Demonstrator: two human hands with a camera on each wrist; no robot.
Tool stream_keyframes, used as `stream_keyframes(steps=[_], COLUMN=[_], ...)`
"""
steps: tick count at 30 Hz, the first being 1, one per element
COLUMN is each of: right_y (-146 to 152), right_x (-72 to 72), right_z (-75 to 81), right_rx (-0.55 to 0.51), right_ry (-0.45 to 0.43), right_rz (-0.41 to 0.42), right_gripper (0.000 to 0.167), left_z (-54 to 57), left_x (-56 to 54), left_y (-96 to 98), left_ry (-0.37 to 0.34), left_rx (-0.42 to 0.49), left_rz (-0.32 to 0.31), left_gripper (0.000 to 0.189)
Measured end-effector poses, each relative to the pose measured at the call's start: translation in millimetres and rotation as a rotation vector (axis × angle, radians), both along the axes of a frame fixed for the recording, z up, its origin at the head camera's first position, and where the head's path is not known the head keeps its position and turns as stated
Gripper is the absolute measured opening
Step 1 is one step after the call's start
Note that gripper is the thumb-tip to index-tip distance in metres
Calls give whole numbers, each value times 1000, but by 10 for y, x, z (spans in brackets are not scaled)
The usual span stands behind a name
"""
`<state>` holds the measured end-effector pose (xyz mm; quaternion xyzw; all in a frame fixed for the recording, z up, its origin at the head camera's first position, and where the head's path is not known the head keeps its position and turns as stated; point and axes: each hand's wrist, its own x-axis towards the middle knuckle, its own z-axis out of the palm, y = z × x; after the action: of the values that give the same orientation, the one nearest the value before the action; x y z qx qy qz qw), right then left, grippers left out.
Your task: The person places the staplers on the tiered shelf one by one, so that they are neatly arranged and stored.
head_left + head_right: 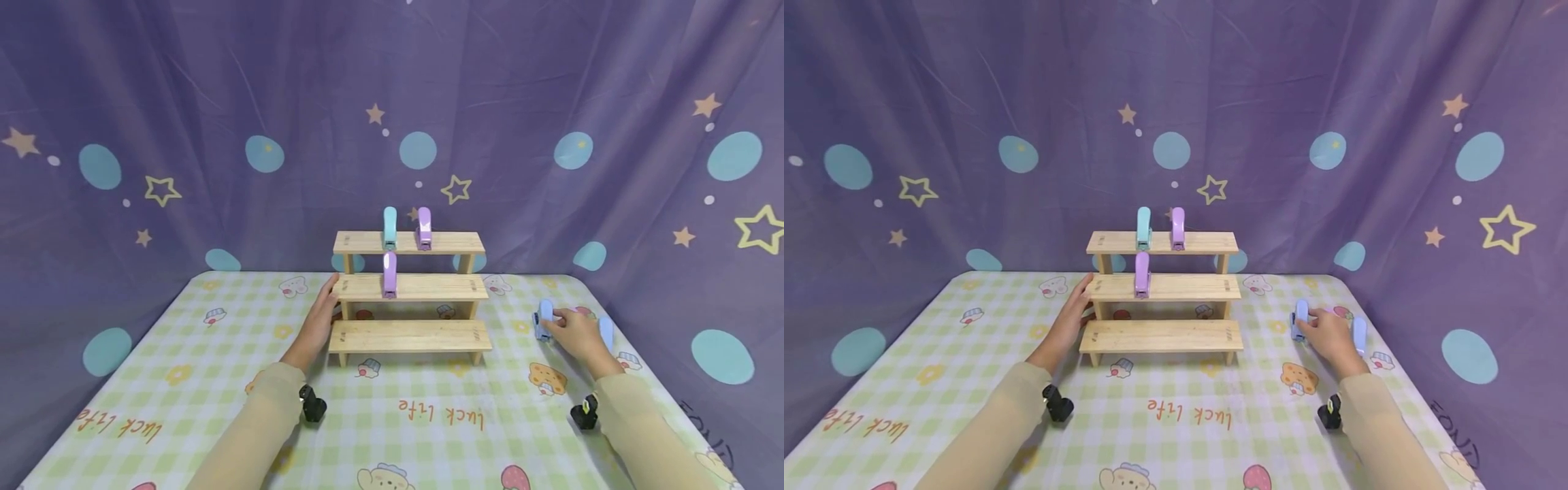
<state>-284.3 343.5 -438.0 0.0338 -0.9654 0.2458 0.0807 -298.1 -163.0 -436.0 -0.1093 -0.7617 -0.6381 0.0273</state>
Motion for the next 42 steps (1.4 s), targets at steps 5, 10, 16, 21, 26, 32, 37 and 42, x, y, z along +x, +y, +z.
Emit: stream_keyframes(steps=[5, 10, 16, 21, 26, 32, 37, 42], right_y=[-26, -41, -38, -43, -75, -107, -124, -135], right_x=[-8, -13, -12, -3, 20, 35, 48, 56], right_z=[-10, -23, -38, -43, -37, -16, 0, 37], right_rx=[-29, -74, -115, -121, -136, -136, -138, -136], right_ry=[-70, -123, -176, -197, -200, -189, -169, -136], right_rz=[-4, -7, -16, -17, -14, -9, -9, -2], right_gripper=[58, 53, 51, 46, 43, 41, 40, 42], left_z=[12, 19, 14, 11, 13, 78, 115, 56], left_x=[3, -9, -14, 4, 9, 27, 40, 27], left_y=[-1, -9, -5, 4, 5, 8, 21, 17], left_ry=[-19, -39, -39, -4, 1, -52, -63, -50], left_rx=[-7, 2, 13, 2, -17, 0, 22, 14], left_rz=[4, -12, -17, -5, 10, -9, -26, -6], left_gripper=[56, 56, 56, 56, 56, 54, 55, 55])
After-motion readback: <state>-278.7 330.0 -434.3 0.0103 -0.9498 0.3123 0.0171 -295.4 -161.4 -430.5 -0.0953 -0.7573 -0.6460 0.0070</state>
